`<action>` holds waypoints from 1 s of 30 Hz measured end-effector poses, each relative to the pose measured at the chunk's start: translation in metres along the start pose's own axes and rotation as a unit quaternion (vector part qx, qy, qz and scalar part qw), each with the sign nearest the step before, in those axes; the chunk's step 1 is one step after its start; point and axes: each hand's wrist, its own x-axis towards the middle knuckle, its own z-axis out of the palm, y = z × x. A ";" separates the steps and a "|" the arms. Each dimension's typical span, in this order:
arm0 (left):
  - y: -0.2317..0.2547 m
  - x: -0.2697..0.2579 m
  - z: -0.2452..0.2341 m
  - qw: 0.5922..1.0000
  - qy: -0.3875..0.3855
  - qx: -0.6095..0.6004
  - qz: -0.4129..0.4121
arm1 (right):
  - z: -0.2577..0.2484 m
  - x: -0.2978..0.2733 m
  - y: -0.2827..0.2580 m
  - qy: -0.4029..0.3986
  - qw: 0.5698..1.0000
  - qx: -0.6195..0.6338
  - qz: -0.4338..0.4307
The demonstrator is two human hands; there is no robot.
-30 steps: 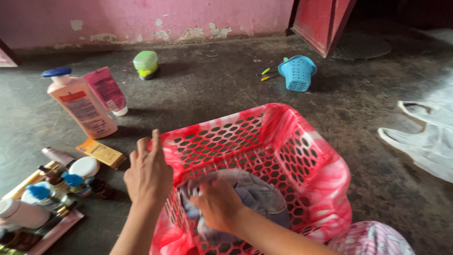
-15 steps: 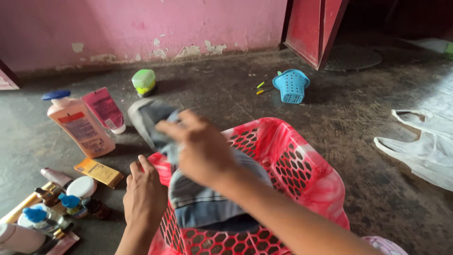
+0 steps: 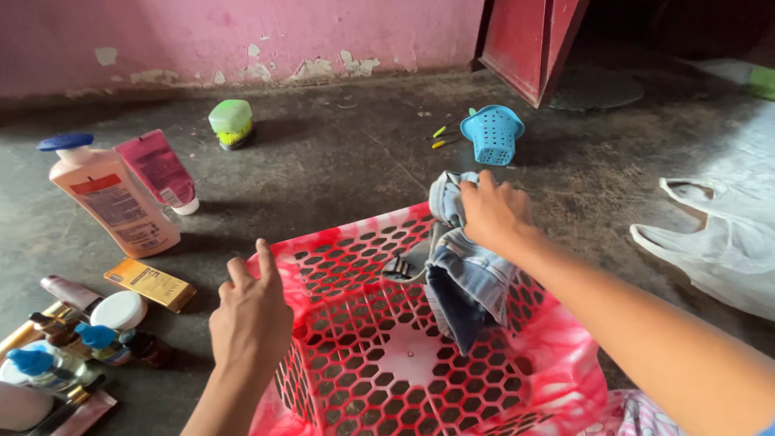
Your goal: The person removes various toiletries and small boxes from a pink plastic basket and places them on the floor. Then the person picks up a pair of denim shorts, wipes the basket with the shorts, and places the shorts into the basket.
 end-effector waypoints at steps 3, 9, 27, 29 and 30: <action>0.001 0.004 0.004 0.999 -0.029 -0.008 -0.017 | 0.006 0.002 0.002 -0.023 1.000 -0.003 0.010; -0.007 0.003 0.008 0.987 0.091 -0.133 0.002 | 0.020 -0.030 -0.130 0.172 0.974 0.106 -0.106; -0.007 -0.004 0.008 0.994 0.078 -0.071 -0.004 | -0.026 -0.112 -0.120 -0.096 0.879 0.334 -0.327; -0.007 -0.003 0.012 0.995 0.057 -0.080 -0.012 | -0.040 -0.079 -0.106 0.027 0.896 0.367 -0.249; -0.007 0.000 0.010 0.995 0.052 -0.083 -0.016 | -0.047 -0.059 -0.099 0.101 0.868 0.414 -0.255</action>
